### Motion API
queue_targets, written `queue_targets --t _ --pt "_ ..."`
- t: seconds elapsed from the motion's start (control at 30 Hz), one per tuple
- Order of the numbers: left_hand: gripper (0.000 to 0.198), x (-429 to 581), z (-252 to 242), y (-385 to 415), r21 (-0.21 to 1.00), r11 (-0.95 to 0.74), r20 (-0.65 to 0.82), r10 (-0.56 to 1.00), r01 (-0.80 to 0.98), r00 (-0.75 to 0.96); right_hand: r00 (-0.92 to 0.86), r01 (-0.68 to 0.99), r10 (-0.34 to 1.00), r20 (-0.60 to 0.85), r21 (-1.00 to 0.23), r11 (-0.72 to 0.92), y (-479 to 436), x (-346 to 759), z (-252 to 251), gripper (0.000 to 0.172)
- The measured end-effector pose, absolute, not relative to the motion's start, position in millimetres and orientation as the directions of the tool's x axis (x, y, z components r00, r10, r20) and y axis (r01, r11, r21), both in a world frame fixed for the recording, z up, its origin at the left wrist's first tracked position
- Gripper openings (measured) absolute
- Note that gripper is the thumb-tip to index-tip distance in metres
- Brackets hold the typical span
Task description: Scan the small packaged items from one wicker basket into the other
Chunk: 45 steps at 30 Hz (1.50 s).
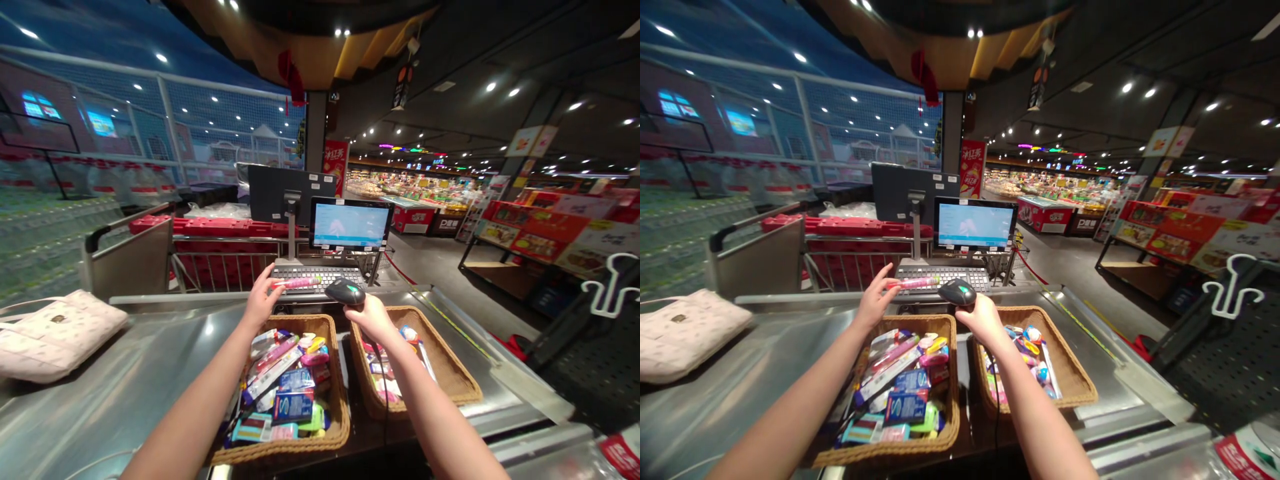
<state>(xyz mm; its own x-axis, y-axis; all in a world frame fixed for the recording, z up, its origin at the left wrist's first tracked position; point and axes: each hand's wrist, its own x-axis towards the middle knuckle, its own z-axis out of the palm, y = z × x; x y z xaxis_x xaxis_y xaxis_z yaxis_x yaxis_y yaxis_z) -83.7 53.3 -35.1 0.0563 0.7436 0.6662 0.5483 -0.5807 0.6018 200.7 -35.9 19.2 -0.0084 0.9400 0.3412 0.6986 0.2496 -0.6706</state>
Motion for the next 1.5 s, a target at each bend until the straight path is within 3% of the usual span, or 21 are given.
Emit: queue_targets --t 0.3,0.67,1.0,1.2,1.33,1.5 --pt "0.034 -92.1 -57.4 48.4 0.601 -0.56 0.606 0.784 0.571 0.132 -0.018 0.682 0.949 0.316 -0.69 0.243 -47.2 202.1 11.1 0.02" --pt "0.031 -89.1 -115.9 28.4 0.584 -0.424 0.356 0.9 0.692 0.251 0.013 0.705 0.963 0.27 -0.685 0.183 -48.2 202.0 -7.6 0.019" --pt "0.04 -86.6 -135.8 18.9 0.406 -0.359 0.108 0.932 0.84 0.346 0.124 0.69 0.963 0.239 -0.718 0.09 -66.9 214.3 -12.8 0.018" --pt "0.035 -57.2 -119.7 23.5 0.388 -0.555 0.249 0.832 0.736 0.496 0.22 0.684 0.949 0.226 -0.729 0.015 -88.8 232.5 -7.0 0.019" --pt "0.031 -11.5 -104.3 20.8 0.448 -0.682 0.25 0.716 0.578 0.651 0.315 0.662 0.922 0.224 -0.748 -0.045 -110.6 252.3 0.1 0.028" --pt "0.026 56.0 -97.4 14.2 0.412 -0.797 0.22 0.558 0.442 0.8 0.469 0.628 0.832 0.297 -0.775 -0.077 -143.1 279.5 9.6 0.03"
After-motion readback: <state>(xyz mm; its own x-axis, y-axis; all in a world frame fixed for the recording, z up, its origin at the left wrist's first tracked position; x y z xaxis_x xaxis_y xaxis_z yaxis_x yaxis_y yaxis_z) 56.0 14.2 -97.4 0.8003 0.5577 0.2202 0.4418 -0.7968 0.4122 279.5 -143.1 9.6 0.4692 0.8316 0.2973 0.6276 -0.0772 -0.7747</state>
